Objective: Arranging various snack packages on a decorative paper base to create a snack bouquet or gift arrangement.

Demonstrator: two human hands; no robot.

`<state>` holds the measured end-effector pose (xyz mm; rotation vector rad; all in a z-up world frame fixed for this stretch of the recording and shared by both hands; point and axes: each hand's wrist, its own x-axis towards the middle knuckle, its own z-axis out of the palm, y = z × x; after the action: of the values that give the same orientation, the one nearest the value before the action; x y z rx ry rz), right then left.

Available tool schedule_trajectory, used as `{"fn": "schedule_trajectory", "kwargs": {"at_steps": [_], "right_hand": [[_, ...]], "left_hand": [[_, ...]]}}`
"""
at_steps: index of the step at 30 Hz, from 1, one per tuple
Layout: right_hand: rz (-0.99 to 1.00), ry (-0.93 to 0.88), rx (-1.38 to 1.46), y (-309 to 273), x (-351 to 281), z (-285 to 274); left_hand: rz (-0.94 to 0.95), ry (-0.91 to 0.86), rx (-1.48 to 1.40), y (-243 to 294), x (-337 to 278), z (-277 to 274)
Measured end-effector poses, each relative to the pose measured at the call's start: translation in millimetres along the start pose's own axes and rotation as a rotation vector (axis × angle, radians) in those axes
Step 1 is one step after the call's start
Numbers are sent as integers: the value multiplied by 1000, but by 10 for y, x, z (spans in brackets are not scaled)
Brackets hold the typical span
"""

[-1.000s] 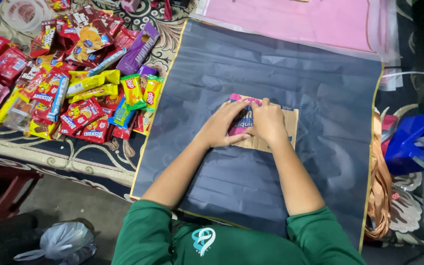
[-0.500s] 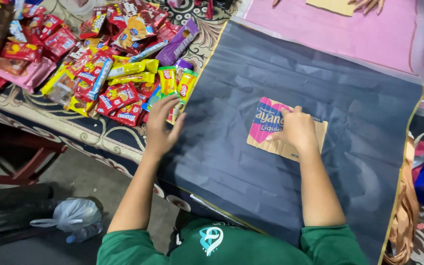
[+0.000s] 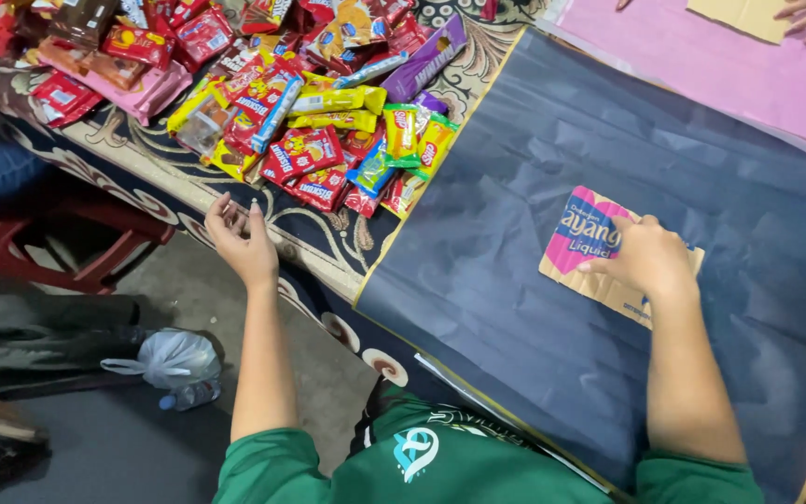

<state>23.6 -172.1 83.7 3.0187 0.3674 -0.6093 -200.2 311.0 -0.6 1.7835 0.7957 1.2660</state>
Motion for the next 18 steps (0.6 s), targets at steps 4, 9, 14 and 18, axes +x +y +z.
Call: {"fn": "schedule_trajectory", "kwargs": {"at_steps": [4, 9, 14, 18], "right_hand": [[36, -85, -57, -217, -149, -386], [-267, 103, 22, -810, -107, -511], [-958, 429, 108, -2101, -71, -226], [-1339, 582, 176, -3150, 88, 161]], "left_hand": [[28, 26, 78, -245, 271, -20], [77, -22, 222, -308, 461, 81], [170, 100, 214, -608, 629, 249], [120, 175, 390, -838, 668, 291]]}}
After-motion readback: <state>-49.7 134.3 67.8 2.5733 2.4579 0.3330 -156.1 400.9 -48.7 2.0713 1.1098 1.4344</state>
